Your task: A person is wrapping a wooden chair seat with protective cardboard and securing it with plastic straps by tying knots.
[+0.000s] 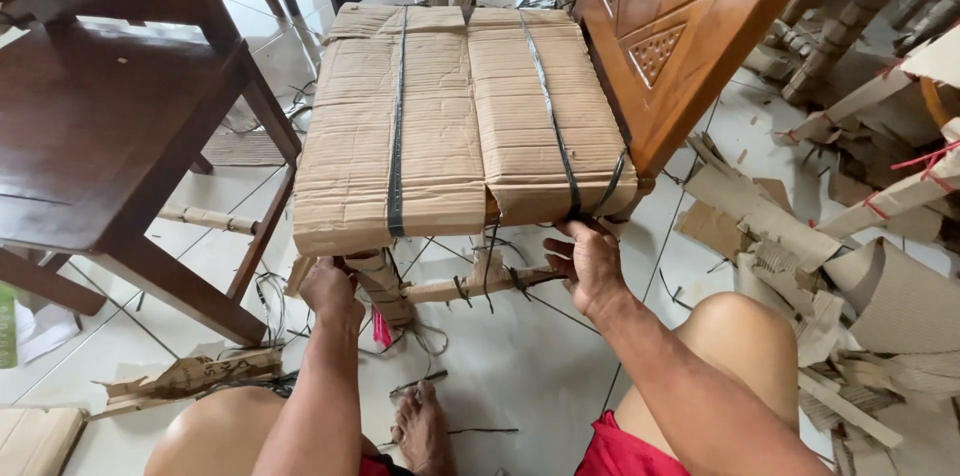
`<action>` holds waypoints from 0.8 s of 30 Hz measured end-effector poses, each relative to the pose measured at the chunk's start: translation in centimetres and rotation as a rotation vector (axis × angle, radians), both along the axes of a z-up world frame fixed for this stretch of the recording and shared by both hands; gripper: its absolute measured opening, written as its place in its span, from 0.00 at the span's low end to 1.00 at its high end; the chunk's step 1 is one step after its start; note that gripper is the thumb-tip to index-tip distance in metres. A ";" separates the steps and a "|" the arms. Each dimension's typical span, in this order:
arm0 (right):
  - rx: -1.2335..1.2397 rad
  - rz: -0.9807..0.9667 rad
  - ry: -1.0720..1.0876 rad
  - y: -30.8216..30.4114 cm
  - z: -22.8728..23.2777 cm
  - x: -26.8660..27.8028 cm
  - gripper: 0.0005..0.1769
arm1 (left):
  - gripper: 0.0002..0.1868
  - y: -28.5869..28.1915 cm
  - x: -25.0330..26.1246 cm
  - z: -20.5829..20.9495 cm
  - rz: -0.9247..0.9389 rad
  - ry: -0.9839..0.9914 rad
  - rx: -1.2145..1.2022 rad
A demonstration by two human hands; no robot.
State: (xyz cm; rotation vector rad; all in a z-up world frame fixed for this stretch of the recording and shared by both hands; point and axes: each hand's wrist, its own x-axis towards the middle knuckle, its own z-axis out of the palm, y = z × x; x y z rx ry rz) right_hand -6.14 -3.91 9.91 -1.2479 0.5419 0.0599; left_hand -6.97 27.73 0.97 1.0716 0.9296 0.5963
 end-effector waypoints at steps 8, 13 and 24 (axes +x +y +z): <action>-0.172 -0.052 0.018 0.5 0.6 -0.6 0.11 | 0.12 2.3 0.0 -1.5 0.010 -0.008 0.061; -0.261 -0.155 -0.230 0.6 0.9 -2.3 0.06 | 0.16 4.1 0.8 -3.0 0.027 -0.037 0.099; -0.399 0.280 -0.642 1.1 6.2 -5.3 0.11 | 0.20 5.8 0.6 3.4 0.211 -0.196 0.105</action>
